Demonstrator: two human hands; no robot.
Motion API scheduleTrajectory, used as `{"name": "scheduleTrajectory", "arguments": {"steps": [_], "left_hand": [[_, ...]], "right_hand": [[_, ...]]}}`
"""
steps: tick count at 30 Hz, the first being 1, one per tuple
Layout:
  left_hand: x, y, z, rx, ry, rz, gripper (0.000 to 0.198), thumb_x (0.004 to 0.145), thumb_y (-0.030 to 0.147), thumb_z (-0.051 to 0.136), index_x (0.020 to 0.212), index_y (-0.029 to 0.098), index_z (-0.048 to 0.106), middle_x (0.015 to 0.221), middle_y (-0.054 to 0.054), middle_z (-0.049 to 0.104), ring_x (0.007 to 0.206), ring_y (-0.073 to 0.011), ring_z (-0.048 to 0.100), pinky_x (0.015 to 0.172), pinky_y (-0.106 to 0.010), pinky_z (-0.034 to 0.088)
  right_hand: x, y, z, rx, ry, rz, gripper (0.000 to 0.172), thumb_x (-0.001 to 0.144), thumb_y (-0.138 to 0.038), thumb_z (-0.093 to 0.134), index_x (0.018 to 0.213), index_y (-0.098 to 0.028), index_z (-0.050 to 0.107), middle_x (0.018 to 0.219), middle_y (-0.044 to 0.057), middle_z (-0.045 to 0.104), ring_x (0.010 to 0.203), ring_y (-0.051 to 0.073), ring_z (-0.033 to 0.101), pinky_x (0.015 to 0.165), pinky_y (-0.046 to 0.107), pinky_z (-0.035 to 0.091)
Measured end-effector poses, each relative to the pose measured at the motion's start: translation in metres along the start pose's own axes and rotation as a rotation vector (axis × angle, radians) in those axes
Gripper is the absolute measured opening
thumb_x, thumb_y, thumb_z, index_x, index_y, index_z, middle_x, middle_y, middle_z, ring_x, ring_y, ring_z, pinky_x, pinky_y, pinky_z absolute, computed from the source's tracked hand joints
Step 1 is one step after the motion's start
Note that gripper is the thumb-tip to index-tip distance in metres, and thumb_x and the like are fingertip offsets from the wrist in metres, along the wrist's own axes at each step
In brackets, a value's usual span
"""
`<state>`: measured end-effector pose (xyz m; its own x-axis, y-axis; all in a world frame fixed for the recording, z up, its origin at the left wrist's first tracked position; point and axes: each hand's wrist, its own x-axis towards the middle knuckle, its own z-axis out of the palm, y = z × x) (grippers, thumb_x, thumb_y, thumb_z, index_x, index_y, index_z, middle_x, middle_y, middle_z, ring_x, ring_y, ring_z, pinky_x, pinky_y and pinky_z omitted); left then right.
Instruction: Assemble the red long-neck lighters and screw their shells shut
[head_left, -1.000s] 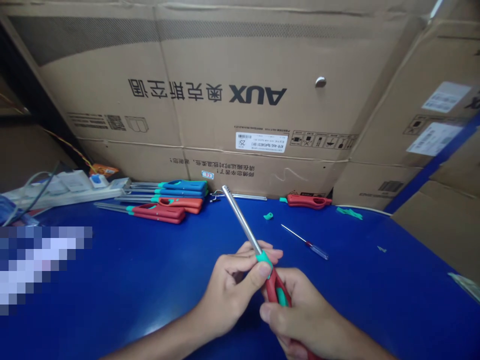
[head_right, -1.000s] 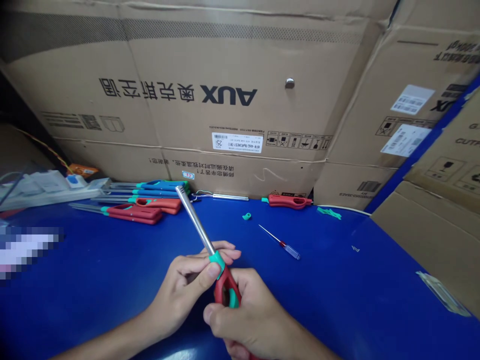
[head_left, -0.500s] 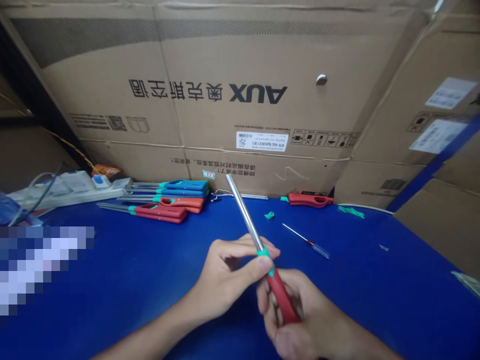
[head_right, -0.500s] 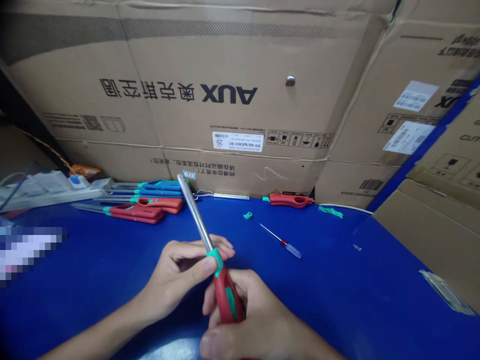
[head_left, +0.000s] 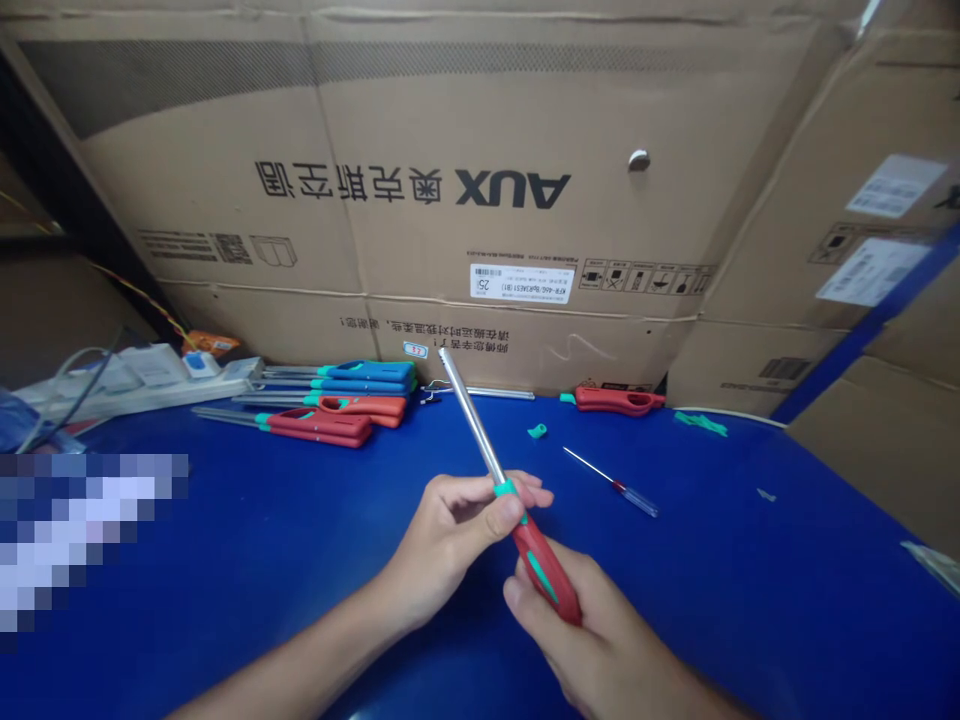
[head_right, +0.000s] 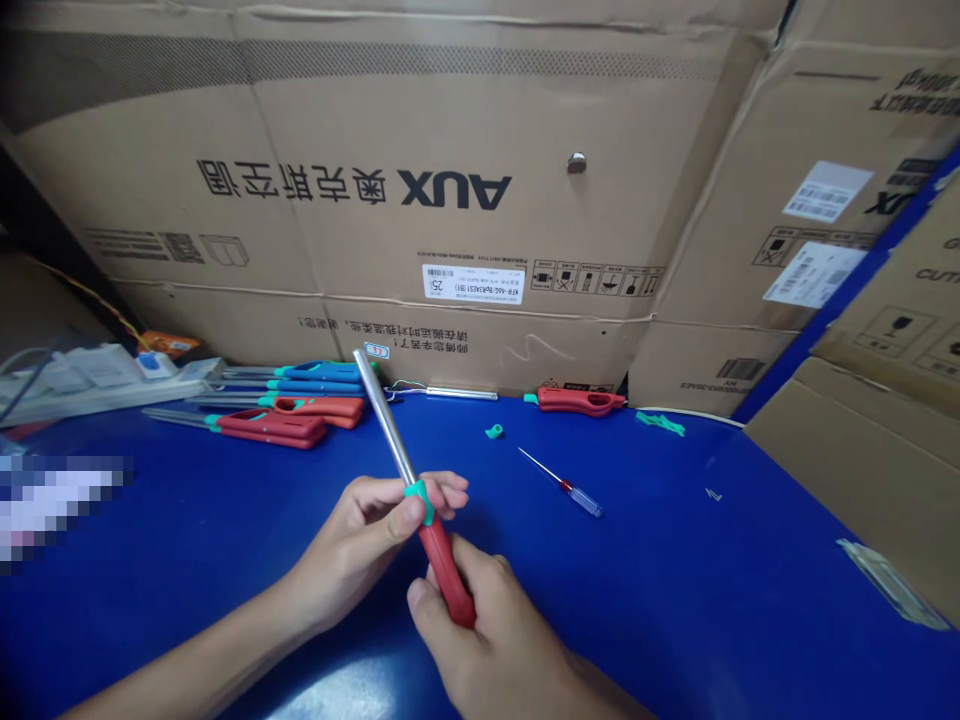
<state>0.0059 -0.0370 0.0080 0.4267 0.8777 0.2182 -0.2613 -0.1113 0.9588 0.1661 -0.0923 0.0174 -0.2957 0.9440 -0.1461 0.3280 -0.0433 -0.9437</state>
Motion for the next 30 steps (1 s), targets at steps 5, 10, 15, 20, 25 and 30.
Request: {"name": "scheduleTrajectory", "arguments": {"steps": [5, 10, 15, 20, 25, 30], "left_hand": [[-0.002, -0.005, 0.001, 0.032, 0.022, -0.042, 0.028, 0.088, 0.047, 0.067, 0.100, 0.024, 0.080, 0.118, -0.008, 0.073, 0.122, -0.0266, 0.059, 0.099, -0.033, 0.047], [0.002, -0.004, -0.003, 0.006, -0.138, -0.027, 0.029, 0.092, 0.048, 0.063, 0.096, 0.023, 0.077, 0.116, -0.007, 0.075, 0.133, -0.0251, 0.052, 0.109, -0.036, 0.041], [0.003, -0.003, -0.006, -0.061, -0.184, -0.056, 0.028, 0.093, 0.047, 0.061, 0.098, 0.023, 0.075, 0.118, -0.007, 0.074, 0.138, -0.0240, 0.047, 0.109, -0.036, 0.040], [0.004, -0.008, -0.002, -0.171, -0.169, -0.143, 0.035, 0.089, 0.052, 0.065, 0.095, 0.018, 0.073, 0.108, -0.011, 0.076, 0.112, -0.0243, 0.066, 0.100, -0.037, 0.047], [0.011, -0.012, 0.003, -0.316, -0.047, -0.284, 0.045, 0.076, 0.054, 0.078, 0.088, 0.012, 0.069, 0.083, -0.013, 0.077, 0.075, -0.0208, 0.072, 0.079, -0.033, 0.053], [0.020, -0.004, -0.010, -0.293, 0.194, -0.158, 0.040, 0.075, 0.047, 0.081, 0.089, 0.012, 0.068, 0.075, -0.006, 0.074, 0.064, -0.0156, 0.067, 0.067, -0.027, 0.052]], "right_hand": [[-0.006, 0.001, 0.005, -0.204, 0.142, -0.002, 0.026, 0.090, -0.042, 0.048, 0.097, -0.023, 0.065, 0.076, 0.003, 0.064, 0.078, 0.022, 0.057, 0.072, 0.033, 0.041], [-0.007, -0.003, 0.002, -0.239, 0.115, -0.002, 0.021, 0.089, -0.036, 0.050, 0.100, -0.023, 0.063, 0.072, 0.001, 0.062, 0.070, 0.020, 0.057, 0.066, 0.030, 0.040], [-0.006, -0.007, 0.003, -0.011, 0.010, 0.022, 0.019, 0.091, -0.038, 0.054, 0.091, -0.020, 0.061, 0.054, -0.007, 0.043, 0.050, 0.011, 0.042, 0.053, 0.025, 0.033], [-0.003, 0.002, 0.004, 0.164, -0.056, 0.231, 0.030, 0.091, -0.049, 0.056, 0.098, -0.020, 0.054, 0.046, -0.013, 0.034, 0.034, 0.007, 0.031, 0.041, 0.021, 0.029], [0.007, 0.006, -0.002, 0.193, -0.165, 0.247, 0.029, 0.089, -0.046, 0.058, 0.099, -0.021, 0.046, 0.044, -0.014, 0.039, 0.032, 0.008, 0.036, 0.036, 0.019, 0.034], [0.012, 0.009, -0.009, 0.146, -0.107, 0.069, 0.024, 0.088, -0.030, 0.061, 0.107, -0.019, 0.051, 0.072, -0.005, 0.059, 0.052, 0.009, 0.057, 0.056, 0.023, 0.048]]}}
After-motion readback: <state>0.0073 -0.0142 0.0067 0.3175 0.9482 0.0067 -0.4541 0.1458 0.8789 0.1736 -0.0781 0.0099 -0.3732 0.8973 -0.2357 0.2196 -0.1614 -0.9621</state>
